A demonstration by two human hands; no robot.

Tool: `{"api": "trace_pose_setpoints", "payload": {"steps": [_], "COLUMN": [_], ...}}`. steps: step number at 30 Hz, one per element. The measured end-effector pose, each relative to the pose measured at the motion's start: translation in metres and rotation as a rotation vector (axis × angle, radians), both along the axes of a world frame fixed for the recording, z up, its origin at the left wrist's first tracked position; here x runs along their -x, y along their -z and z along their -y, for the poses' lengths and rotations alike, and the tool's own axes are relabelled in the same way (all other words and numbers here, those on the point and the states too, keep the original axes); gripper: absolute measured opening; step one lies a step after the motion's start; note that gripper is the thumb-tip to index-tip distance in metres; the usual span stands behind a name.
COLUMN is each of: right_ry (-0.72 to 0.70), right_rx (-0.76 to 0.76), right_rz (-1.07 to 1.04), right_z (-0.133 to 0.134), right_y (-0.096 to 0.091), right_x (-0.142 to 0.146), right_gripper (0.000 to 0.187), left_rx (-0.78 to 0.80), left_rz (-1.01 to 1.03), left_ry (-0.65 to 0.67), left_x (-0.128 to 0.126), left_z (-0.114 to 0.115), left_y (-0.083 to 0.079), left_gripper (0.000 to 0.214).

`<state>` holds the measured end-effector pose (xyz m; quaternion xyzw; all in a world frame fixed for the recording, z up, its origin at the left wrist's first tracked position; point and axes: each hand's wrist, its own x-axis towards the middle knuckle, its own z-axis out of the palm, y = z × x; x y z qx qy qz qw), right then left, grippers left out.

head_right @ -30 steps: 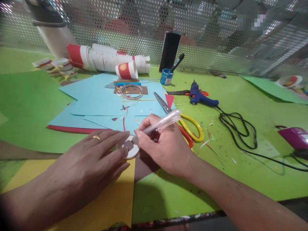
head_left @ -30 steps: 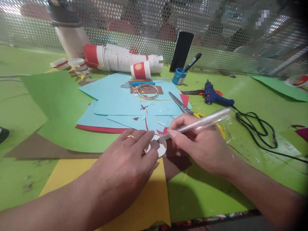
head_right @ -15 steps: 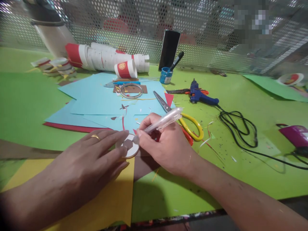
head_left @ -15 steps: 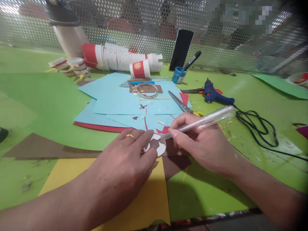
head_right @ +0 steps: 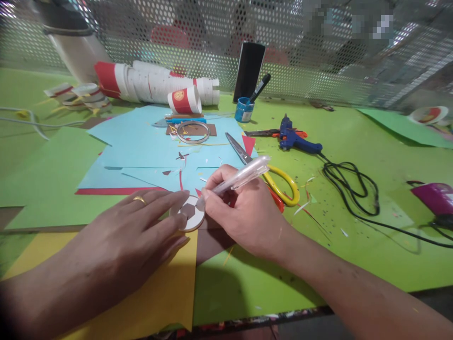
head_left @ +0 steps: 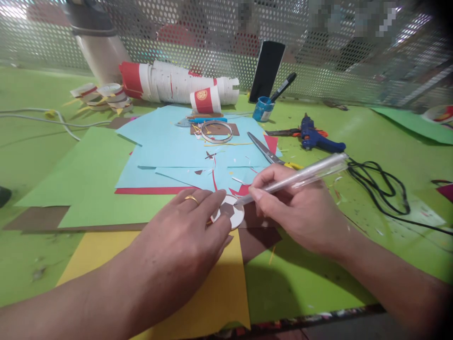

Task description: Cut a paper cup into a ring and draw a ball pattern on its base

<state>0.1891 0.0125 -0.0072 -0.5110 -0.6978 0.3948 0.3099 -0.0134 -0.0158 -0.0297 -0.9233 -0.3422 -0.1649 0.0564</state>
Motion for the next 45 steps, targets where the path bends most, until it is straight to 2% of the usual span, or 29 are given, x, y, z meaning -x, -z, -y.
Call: {"api": "trace_pose_setpoints", "payload": {"steps": [20, 37, 45], "right_ry": [0.0, -0.013, -0.014], "right_rx": [-0.019, -0.036, -0.036], "right_rz": [0.005, 0.026, 0.033], "right_z": [0.0007, 0.0047, 0.0049], "right_y": [0.0012, -0.0032, -0.0043], "right_x": [0.0014, 0.0015, 0.0024], "right_gripper": [0.011, 0.009, 0.008], "left_rx": [-0.014, -0.001, -0.031], "left_rz": [-0.002, -0.013, -0.012], "left_ry": [0.001, 0.0, -0.003], "left_x": [0.0006, -0.0009, -0.0013], "left_z": [0.0003, 0.0004, -0.0015], "left_y": [-0.0008, -0.0011, -0.0003], "left_gripper": [0.012, 0.026, 0.024]}}
